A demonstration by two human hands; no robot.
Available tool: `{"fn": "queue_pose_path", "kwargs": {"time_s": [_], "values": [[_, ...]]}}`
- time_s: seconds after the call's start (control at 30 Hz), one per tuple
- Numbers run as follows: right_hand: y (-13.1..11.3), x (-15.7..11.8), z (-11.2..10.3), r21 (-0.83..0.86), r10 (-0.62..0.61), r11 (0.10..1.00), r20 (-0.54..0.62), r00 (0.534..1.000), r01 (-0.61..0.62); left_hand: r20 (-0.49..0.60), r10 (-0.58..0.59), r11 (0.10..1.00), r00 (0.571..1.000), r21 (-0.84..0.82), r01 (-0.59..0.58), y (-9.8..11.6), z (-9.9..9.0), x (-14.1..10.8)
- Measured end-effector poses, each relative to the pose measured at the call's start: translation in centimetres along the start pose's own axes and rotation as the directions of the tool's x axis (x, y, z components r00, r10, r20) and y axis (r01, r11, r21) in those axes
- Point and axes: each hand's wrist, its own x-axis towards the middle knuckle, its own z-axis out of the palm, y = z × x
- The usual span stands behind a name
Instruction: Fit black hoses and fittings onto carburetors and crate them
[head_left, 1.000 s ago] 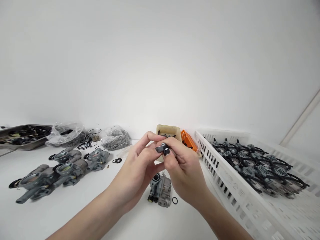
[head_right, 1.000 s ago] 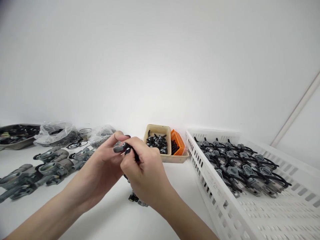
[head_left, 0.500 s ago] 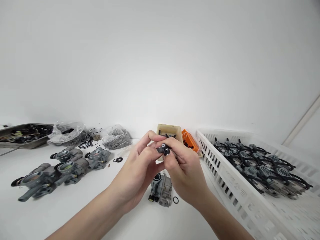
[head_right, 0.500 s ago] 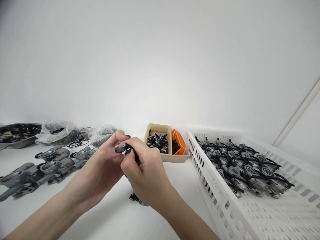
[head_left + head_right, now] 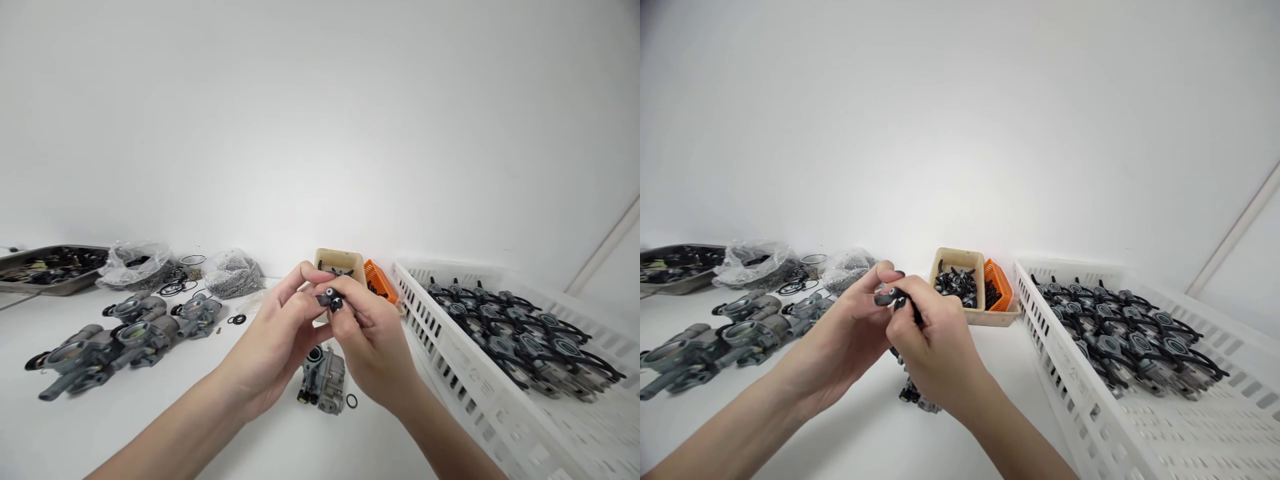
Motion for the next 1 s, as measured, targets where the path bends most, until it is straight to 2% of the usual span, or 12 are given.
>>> {"fn": "queue_pose_path", "kwargs": {"time_s": [0.2,0.3,0.4,0.5,0.67,0.83,0.93,1.0], "values": [[-0.1,0.3,-0.2,0.179,0.024,0.983,0.060,0.998,-0.034,-0.016,-0.046,0.998,0.999,0.037,0.047,0.8,0.4,-0.4],[0.0,0.5,-0.5,0.265,0.012,0.964,0.070,0.997,-0.030,0.016,-0.059,0.997,0.998,0.056,0.058,1.1,0.4,-0.5],[0.0,0.7,-0.9,0.381,0.040,0.921,0.103,0.994,-0.076,0.051,-0.043,0.991,0.998,0.130,0.036,1.1,0.0,-0.6],[0.0,0.8,-1.1,0.485,0.080,0.860,0.172,0.982,-0.155,0.070,0.032,0.966,0.997,0.254,-0.049,1.1,-0.4,-0.6],[0.1,1.0,-1.2,0.568,0.098,0.793,0.235,0.967,-0.218,0.110,0.219,0.848,0.970,0.470,-0.245,1.1,-0.7,-0.5],[0.4,1.1,-1.2,0.519,0.065,0.835,0.236,0.970,-0.182,0.110,0.371,0.786,0.922,0.493,-0.375,1.3,-0.6,-0.3],[0.3,1.1,-1.0,0.487,0.085,0.855,0.210,0.974,-0.180,0.096,0.389,0.780,0.916,0.496,-0.383,1.3,-0.6,-0.2],[0.1,1.1,-0.7,0.455,0.096,0.877,0.145,0.985,-0.153,0.087,0.399,0.781,0.913,0.489,-0.388,1.4,-0.8,-0.1]]}}
